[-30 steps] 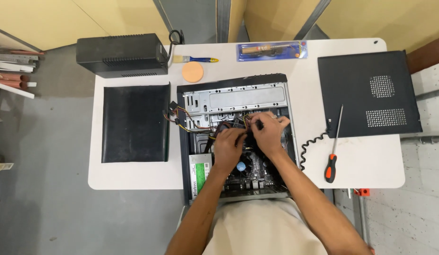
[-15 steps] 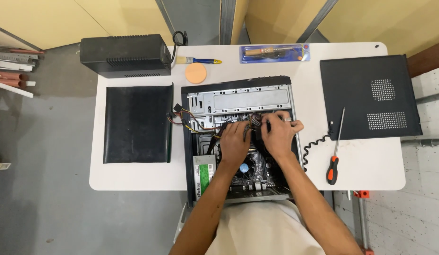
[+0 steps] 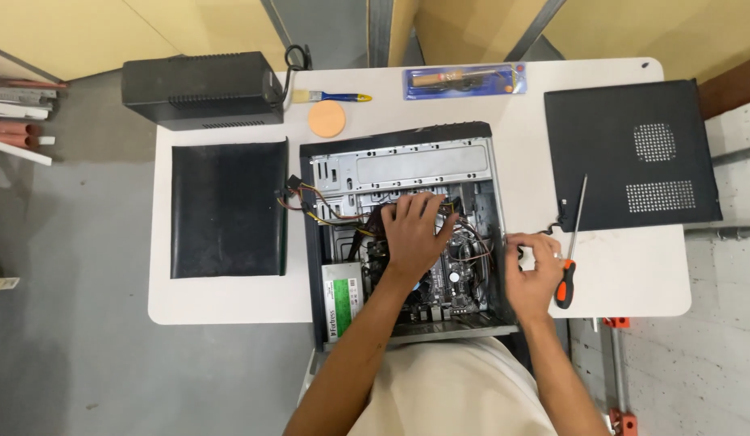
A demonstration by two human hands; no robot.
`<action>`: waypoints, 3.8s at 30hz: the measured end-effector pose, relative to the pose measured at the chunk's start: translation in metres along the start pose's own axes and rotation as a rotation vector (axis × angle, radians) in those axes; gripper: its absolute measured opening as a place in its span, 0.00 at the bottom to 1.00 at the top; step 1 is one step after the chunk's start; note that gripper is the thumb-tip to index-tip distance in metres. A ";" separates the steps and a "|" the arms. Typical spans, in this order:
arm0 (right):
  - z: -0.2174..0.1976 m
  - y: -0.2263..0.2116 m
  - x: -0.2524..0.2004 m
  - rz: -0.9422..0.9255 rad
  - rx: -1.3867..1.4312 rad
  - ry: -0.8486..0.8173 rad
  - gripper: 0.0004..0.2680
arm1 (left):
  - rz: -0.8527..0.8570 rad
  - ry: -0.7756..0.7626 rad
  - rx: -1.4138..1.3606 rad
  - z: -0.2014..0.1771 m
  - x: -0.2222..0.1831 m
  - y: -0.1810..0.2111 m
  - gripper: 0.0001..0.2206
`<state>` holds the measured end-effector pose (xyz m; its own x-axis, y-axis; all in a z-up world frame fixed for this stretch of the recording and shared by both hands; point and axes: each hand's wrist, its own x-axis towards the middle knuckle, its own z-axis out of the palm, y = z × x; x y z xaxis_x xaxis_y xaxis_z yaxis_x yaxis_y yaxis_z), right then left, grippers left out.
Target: Connecting and organizing internal power and data cables within a desktop computer chassis
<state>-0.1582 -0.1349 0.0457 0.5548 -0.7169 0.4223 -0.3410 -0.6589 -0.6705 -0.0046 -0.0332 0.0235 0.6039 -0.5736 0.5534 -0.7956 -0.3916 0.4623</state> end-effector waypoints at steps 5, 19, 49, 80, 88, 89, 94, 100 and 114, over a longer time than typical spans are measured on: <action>-0.001 0.008 -0.003 -0.031 0.138 0.002 0.05 | -0.069 -0.120 0.068 0.026 0.005 0.002 0.09; 0.001 0.023 -0.003 -0.158 -0.024 -0.088 0.06 | -0.604 0.140 -0.116 0.004 -0.012 0.022 0.04; 0.088 0.005 0.080 -0.150 0.269 -0.648 0.07 | -0.939 0.170 -0.588 0.031 -0.012 0.015 0.14; 0.008 -0.054 -0.021 0.051 0.376 -0.919 0.07 | -0.878 0.357 -0.257 -0.080 -0.017 -0.126 0.11; 0.053 -0.076 -0.035 0.268 0.261 -0.810 0.07 | -1.030 0.374 -0.885 -0.087 -0.036 -0.159 0.14; 0.059 -0.078 -0.036 0.306 0.244 -0.753 0.07 | -1.026 0.353 -0.886 -0.091 -0.036 -0.157 0.13; 0.100 -0.070 -0.052 0.518 0.410 -0.679 0.11 | -0.942 0.293 -0.871 -0.114 -0.037 -0.150 0.13; 0.110 -0.089 -0.055 0.655 0.569 -0.523 0.11 | -0.836 0.226 -0.895 -0.147 -0.027 -0.123 0.15; 0.127 -0.110 -0.037 -0.162 -0.201 -0.469 0.08 | -0.390 0.031 -0.797 -0.145 -0.001 -0.110 0.08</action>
<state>-0.0448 -0.0071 0.0258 0.8762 -0.4539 0.1622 -0.3360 -0.8164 -0.4696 0.0898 0.1144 0.0724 0.8353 -0.4795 0.2691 -0.2699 0.0688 0.9604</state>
